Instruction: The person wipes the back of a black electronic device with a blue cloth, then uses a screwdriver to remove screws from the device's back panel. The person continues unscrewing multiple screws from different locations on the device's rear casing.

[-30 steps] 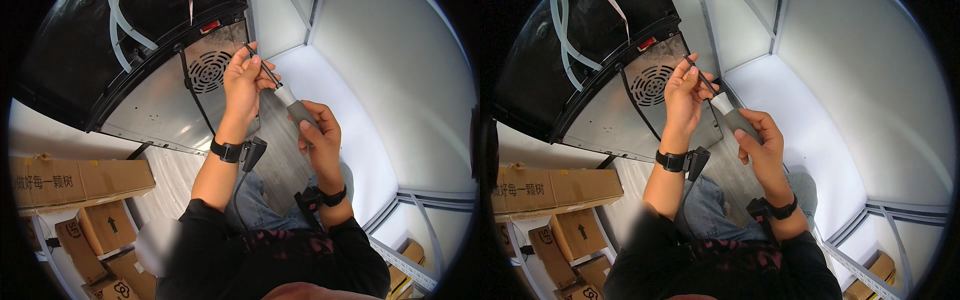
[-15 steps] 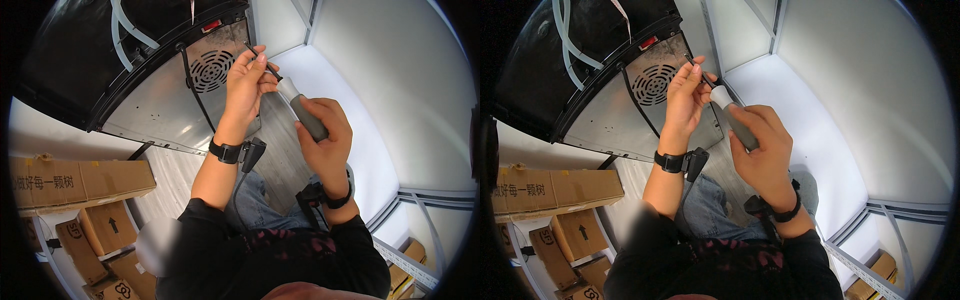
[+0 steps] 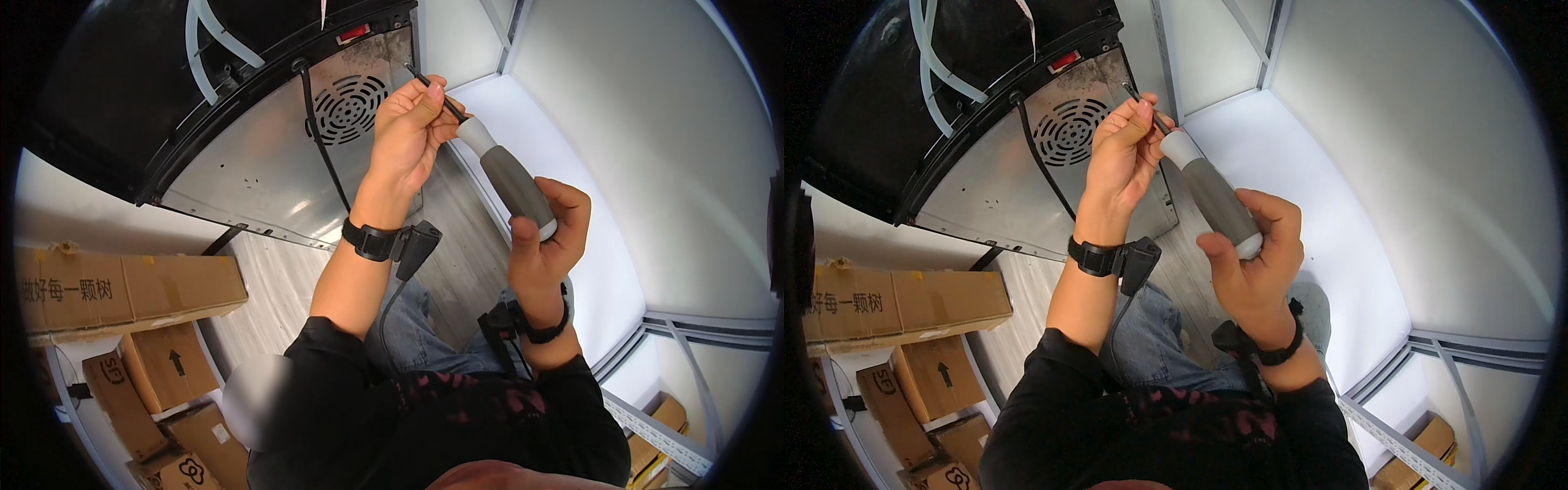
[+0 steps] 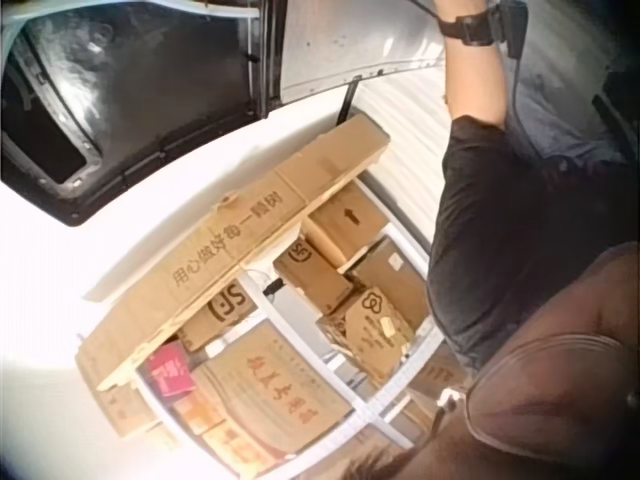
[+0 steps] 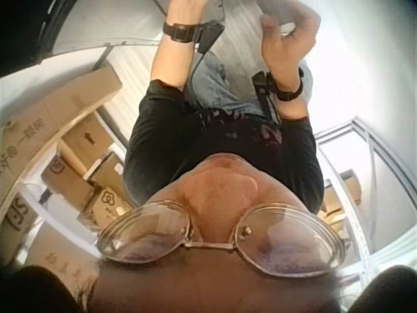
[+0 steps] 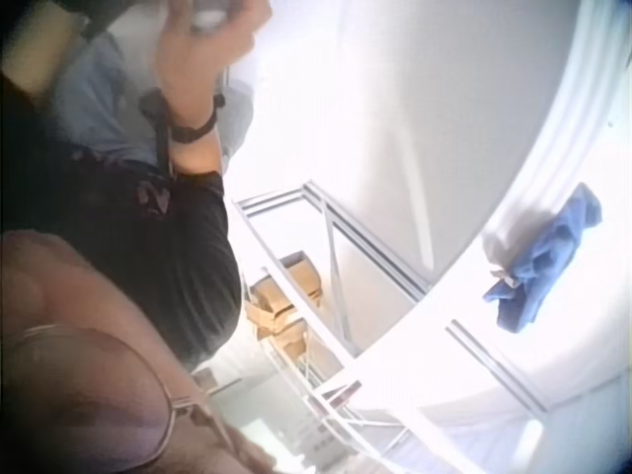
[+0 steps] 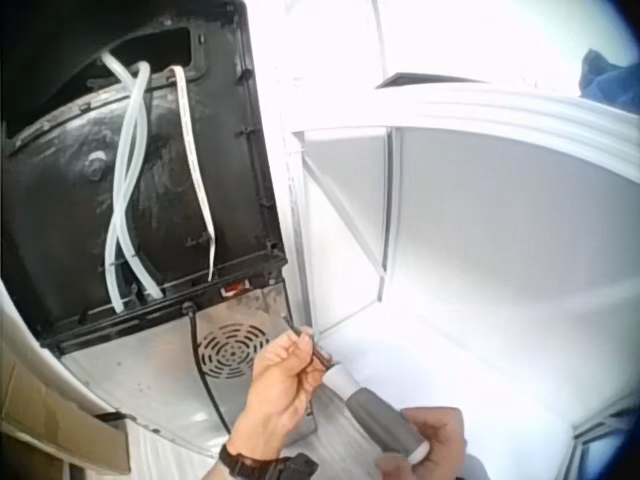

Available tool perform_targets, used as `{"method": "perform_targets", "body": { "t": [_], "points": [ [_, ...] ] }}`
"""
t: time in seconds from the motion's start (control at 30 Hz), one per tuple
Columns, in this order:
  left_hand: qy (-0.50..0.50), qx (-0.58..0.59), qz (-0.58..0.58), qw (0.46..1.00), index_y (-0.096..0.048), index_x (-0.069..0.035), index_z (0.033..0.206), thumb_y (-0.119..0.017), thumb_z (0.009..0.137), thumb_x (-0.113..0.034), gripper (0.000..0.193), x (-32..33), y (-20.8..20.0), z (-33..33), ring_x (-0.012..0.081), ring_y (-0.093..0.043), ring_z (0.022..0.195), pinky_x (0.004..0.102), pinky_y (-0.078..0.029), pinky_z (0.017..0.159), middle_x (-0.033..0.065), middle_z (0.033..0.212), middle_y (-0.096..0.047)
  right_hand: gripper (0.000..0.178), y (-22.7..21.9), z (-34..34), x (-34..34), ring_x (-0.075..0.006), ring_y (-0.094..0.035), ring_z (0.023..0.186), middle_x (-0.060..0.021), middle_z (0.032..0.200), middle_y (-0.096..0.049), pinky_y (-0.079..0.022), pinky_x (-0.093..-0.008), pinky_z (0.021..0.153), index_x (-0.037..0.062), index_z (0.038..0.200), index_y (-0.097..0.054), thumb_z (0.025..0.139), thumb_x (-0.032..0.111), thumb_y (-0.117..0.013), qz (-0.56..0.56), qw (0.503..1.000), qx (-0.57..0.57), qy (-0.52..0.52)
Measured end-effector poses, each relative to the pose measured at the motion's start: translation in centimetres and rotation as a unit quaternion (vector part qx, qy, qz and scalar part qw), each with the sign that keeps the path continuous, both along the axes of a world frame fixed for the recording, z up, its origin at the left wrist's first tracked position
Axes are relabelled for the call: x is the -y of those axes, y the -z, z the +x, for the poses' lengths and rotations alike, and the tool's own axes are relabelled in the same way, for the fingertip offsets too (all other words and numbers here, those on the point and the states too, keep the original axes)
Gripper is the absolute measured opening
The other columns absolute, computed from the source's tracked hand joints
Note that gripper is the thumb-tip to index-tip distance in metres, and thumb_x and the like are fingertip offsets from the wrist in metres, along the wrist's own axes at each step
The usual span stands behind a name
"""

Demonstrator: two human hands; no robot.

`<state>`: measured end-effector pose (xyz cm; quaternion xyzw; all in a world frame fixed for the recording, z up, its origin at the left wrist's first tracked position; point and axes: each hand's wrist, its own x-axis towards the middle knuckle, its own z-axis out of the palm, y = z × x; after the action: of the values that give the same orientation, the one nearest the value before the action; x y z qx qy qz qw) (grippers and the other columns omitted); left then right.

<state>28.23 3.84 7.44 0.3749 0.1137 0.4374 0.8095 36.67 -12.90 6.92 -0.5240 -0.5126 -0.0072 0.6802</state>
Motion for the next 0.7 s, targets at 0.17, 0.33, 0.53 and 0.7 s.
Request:
{"method": "perform_targets", "body": {
  "t": [0.17, 0.33, 0.53, 0.7],
  "points": [
    [-0.001, -0.036, -0.006, 0.999, -0.056, -0.001, 0.097, -0.047, 0.097, -0.02, 0.022, 0.4, -1.0, -0.4, 0.0118, -0.062, 0.064, 0.0232, -0.055, 0.06, 0.0109, 0.077, -0.063, 0.028, -1.5, 0.1, 0.5, -0.0226, -0.051, 0.066, -0.0098, 0.081, -0.053, -0.041, -0.0309, 0.057, 0.0053, 0.094, -0.062, 0.068, 0.003, -0.073, -0.036, 0.974, 0.206, 0.087],
    [0.028, -0.081, 0.039, 0.996, -0.056, -0.001, 0.091, -0.047, 0.097, -0.026, 0.028, 0.3, -0.4, -0.9, 0.0095, -0.054, 0.051, 0.0242, -0.055, 0.052, 0.0071, 0.071, -0.061, 0.031, -1.6, 0.0, 0.4, -0.0252, -0.05, 0.07, -0.0117, 0.086, -0.051, -0.04, -0.0322, 0.059, 0.0071, 0.097, -0.063, 0.068, 0.0, -0.069, -0.051, 0.957, 0.271, 0.085],
    [0.023, -0.07, 0.033, 0.997, -0.056, -0.001, 0.086, -0.048, 0.096, -0.03, 0.031, 0.5, -0.2, -0.2, 0.0104, -0.057, 0.05, 0.0258, -0.054, 0.046, 0.0052, 0.066, -0.058, 0.034, -1.4, -0.5, 1.4, -0.0314, -0.059, 0.087, -0.0207, 0.1, -0.056, -0.048, -0.0333, 0.076, -0.0015, 0.11, -0.052, 0.081, 0.008, -0.067, -0.192, 0.98, -0.05, 0.01],
    [0.013, -0.071, 0.012, 0.997, -0.056, -0.001, 0.084, -0.05, 0.096, -0.03, 0.031, 1.3, -1.0, -0.1, 0.0118, -0.06, 0.053, 0.024, -0.054, 0.048, 0.0058, 0.067, -0.059, 0.034, -1.4, 1.0, 0.9, -0.0287, -0.057, 0.079, -0.017, 0.095, -0.055, -0.047, -0.0315, 0.069, -0.001, 0.108, -0.053, 0.078, 0.006, -0.067, -0.101, 0.955, 0.271, 0.072]
  ]
}}
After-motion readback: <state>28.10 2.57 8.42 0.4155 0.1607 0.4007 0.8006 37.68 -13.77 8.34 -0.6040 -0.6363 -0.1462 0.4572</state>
